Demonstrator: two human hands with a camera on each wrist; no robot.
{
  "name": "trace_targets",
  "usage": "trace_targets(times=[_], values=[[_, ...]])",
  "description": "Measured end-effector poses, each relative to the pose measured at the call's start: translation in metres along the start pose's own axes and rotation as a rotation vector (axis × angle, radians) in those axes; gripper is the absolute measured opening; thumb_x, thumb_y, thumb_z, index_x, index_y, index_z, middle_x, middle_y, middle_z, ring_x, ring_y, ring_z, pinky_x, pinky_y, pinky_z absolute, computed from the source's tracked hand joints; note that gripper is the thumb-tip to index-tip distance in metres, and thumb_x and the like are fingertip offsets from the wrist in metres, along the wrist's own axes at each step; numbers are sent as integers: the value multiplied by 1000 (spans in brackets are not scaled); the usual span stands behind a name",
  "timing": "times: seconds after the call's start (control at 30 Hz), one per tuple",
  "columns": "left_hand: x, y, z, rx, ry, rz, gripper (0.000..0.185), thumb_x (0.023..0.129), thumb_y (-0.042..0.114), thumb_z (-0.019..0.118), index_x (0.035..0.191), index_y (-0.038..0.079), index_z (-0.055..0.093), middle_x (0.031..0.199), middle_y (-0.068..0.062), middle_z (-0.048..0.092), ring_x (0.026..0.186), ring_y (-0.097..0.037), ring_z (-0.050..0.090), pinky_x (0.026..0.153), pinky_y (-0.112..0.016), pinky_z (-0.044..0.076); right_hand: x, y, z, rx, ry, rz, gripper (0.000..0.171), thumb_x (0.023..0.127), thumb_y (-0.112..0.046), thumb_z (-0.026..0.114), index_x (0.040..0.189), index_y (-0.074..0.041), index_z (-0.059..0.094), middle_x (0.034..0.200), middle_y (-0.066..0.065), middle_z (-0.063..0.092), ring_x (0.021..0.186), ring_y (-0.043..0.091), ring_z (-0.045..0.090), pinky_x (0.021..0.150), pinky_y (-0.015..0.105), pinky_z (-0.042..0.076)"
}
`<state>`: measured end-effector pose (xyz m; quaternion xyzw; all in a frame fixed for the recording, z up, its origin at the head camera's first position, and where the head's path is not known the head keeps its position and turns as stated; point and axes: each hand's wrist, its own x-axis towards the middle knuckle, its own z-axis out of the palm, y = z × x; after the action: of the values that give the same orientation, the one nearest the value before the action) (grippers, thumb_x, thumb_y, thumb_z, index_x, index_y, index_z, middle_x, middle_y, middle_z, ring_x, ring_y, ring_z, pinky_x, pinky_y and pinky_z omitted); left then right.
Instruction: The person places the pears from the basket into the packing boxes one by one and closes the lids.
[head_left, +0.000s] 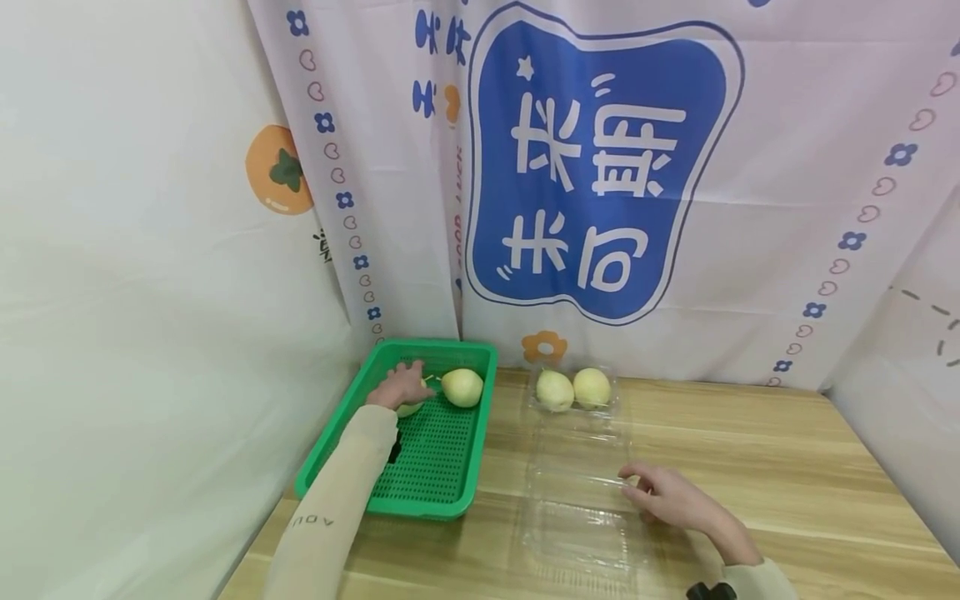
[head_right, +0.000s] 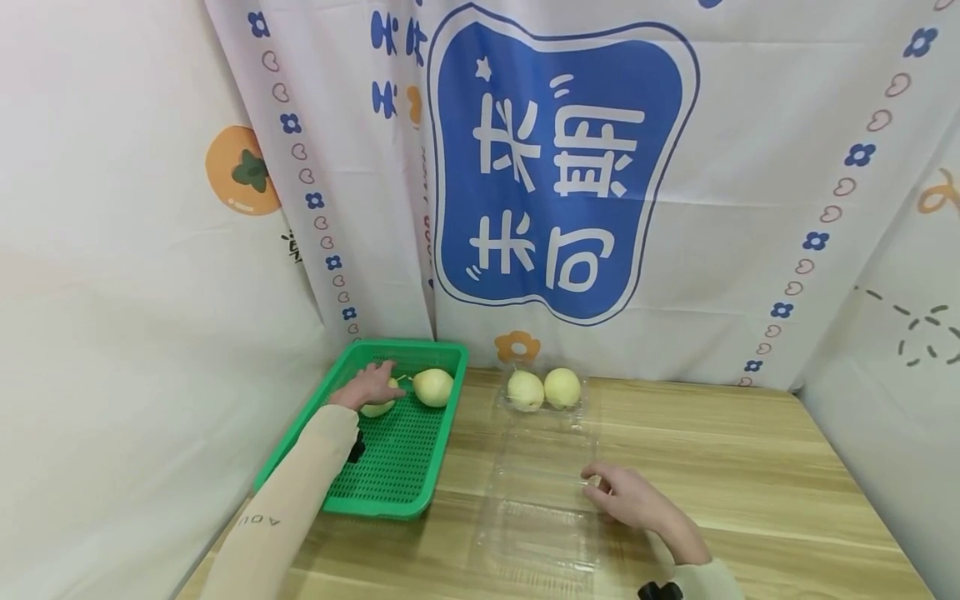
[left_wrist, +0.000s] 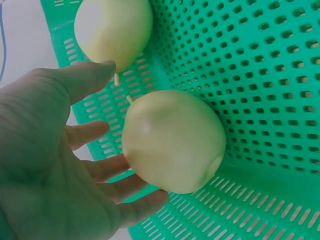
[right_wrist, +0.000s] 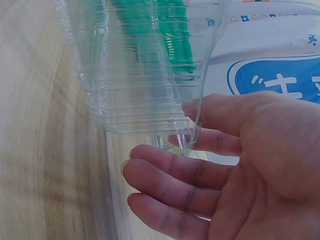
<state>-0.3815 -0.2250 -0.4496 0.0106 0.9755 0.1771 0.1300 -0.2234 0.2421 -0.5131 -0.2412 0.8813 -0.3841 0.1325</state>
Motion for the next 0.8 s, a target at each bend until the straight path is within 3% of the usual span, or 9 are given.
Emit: trace_targets(times=[0.4,0.8], values=[[5,-11,2,47,-9,-40,78,94,34,62,156,6,22,157,-31,19,142,-54,20,107,-69,30,0,0,2,35,3,-16,41,101,-24,53,129,6,53,80,9,64,60,12,61,55,24,50],[12,-7,6,97,-16,-49,71,91,24,61,152,6,30,148,-32,34,128,-54,40,97,-62,42,0,0,1,22,1,-9,42,102,-26,53,129,6,53,80,8,65,60,11,61,55,24,50]])
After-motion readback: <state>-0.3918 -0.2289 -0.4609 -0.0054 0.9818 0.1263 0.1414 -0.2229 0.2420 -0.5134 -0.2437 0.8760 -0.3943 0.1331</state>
